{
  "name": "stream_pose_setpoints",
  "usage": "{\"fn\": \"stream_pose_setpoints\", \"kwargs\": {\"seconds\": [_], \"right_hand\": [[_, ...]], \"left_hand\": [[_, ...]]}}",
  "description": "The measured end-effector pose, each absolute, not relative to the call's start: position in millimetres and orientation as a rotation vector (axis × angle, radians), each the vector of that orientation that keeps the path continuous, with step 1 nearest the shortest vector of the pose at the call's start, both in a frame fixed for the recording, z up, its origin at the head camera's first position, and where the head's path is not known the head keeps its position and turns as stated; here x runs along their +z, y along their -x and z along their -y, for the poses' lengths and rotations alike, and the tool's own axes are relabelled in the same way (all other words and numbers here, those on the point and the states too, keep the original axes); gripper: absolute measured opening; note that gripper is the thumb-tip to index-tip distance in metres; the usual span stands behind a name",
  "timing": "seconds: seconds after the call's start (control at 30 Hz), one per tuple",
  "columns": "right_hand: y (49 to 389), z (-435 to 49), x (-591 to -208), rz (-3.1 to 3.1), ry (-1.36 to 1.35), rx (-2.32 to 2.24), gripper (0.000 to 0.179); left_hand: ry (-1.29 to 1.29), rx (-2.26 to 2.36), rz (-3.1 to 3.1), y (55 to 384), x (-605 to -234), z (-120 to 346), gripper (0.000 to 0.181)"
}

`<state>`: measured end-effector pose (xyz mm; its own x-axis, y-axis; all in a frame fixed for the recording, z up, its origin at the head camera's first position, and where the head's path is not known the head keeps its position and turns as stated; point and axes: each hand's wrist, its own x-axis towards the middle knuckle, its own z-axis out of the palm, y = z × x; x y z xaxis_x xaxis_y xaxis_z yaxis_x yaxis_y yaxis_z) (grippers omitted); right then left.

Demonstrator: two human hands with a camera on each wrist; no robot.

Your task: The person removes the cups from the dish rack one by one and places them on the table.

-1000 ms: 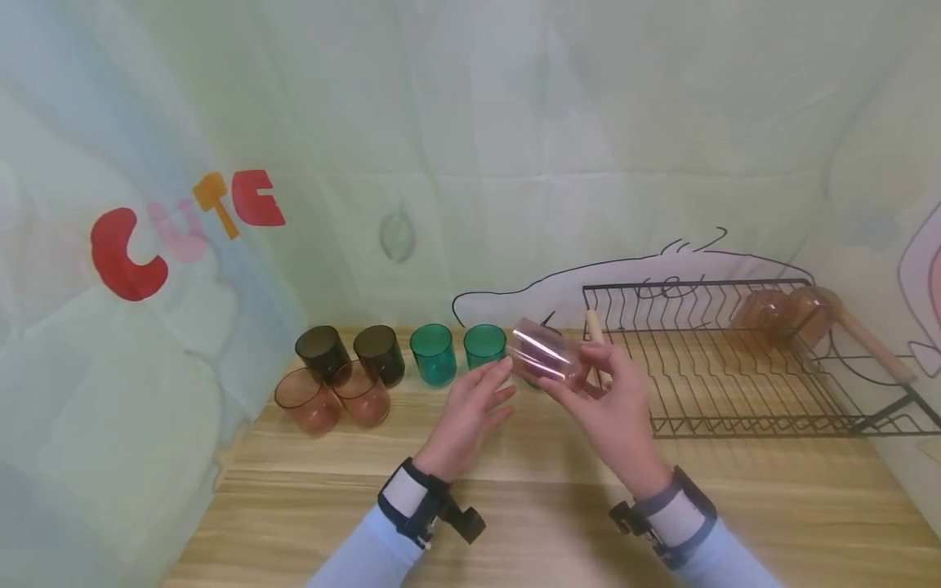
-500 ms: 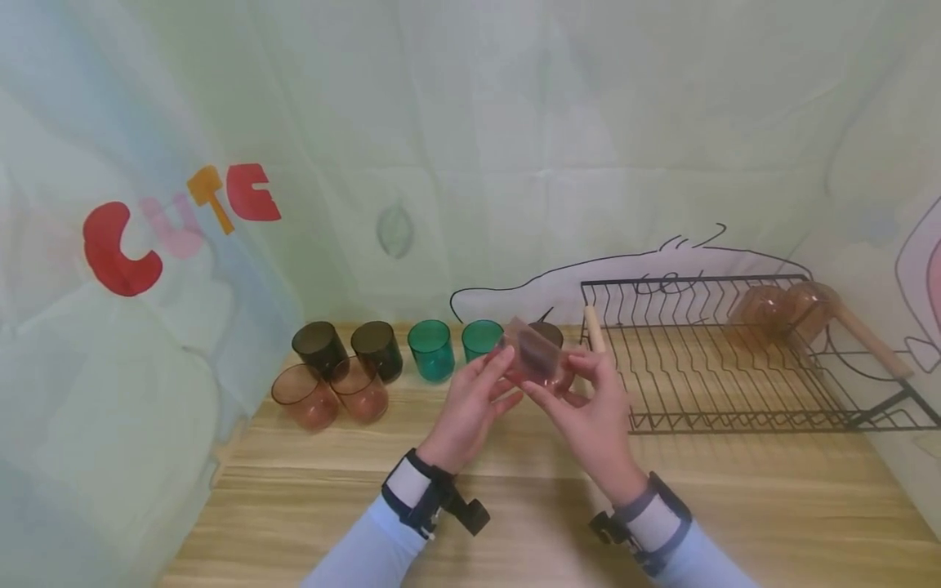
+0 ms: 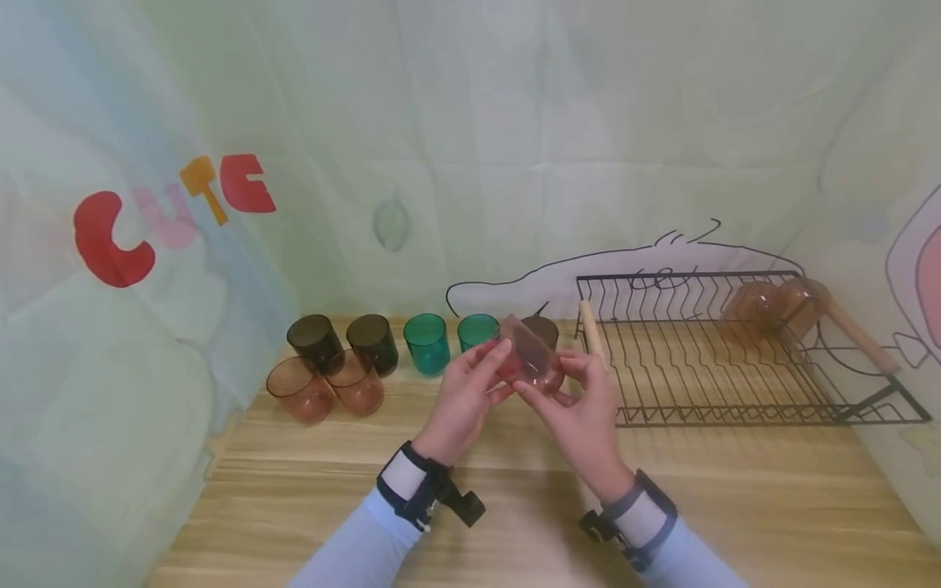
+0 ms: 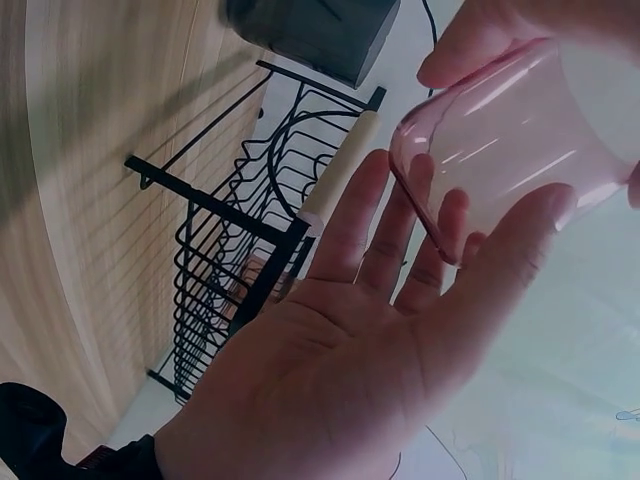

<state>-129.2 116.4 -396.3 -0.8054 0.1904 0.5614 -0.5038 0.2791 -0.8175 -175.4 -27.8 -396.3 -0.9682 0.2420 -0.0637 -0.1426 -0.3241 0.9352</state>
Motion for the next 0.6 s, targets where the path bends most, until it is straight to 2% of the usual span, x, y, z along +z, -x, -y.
{"fn": "stream_pose_setpoints", "kwargs": {"seconds": [0.3, 0.6], "right_hand": [[131, -120, -410, 2.072, -0.255, 1.581, 0.055], [147, -132, -433, 2.183, -0.280, 1.466, 0.056]], "left_hand": [[-0.135, 2.362, -1.750, 175, -399, 31, 0.071], [-0.204, 2.336, -2.058, 177, -396, 41, 0.068]]}}
